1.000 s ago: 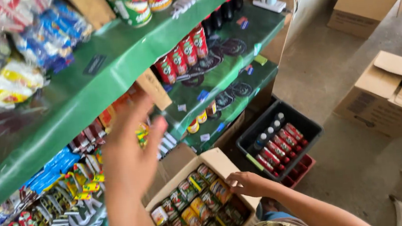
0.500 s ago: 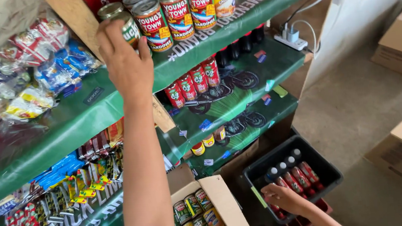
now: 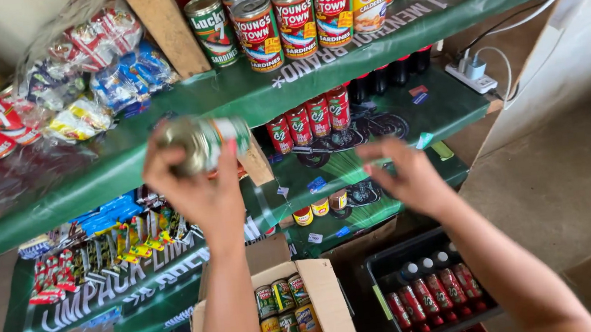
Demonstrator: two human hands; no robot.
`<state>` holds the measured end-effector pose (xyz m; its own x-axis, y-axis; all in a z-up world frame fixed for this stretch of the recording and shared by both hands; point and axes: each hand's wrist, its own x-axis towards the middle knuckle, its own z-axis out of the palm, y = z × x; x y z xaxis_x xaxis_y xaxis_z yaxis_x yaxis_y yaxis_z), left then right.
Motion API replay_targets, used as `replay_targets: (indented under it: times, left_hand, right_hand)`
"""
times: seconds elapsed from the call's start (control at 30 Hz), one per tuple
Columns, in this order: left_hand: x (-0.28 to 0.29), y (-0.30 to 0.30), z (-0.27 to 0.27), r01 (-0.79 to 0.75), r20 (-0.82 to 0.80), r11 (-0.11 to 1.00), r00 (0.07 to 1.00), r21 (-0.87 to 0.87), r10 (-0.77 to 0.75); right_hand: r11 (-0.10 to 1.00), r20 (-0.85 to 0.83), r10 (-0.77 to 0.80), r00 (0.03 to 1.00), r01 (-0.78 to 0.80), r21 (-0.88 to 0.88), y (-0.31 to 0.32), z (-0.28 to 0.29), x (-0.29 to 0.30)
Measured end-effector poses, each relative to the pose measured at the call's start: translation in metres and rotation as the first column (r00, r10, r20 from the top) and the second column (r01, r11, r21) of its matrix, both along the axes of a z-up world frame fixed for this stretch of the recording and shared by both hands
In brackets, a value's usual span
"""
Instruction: Taking canned goods from a shelf and organizing them into a cardboard box.
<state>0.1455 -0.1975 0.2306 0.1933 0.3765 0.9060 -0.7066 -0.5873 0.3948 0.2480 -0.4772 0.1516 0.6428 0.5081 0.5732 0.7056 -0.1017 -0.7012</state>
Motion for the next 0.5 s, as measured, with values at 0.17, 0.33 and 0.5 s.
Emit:
replay_targets:
  times: [0.17,0.33,0.5]
  left_hand:
    - [-0.083,-0.035,-0.072,-0.016,-0.284,0.999,0.959,-0.033,0.006]
    - [-0.127,-0.036,-0.148,-0.106,-0.514,0.993,0.855,-0.048,0.066]
    - [-0.156,-0.027,-0.199,-0.148,-0.631,0.97,0.776,-0.194,-0.007]
  right_hand:
    - [0.977,0.578,-0.21,0.788,0.155,0.145,0.052,0.123,0.022]
    - [0.939,0.764,-0.314,0.563,0.304,0.162,0.119,0.156,0.074]
    - [0.876,0.839,-0.406,0.362,0.415,0.245,0.154,0.16,0.098]
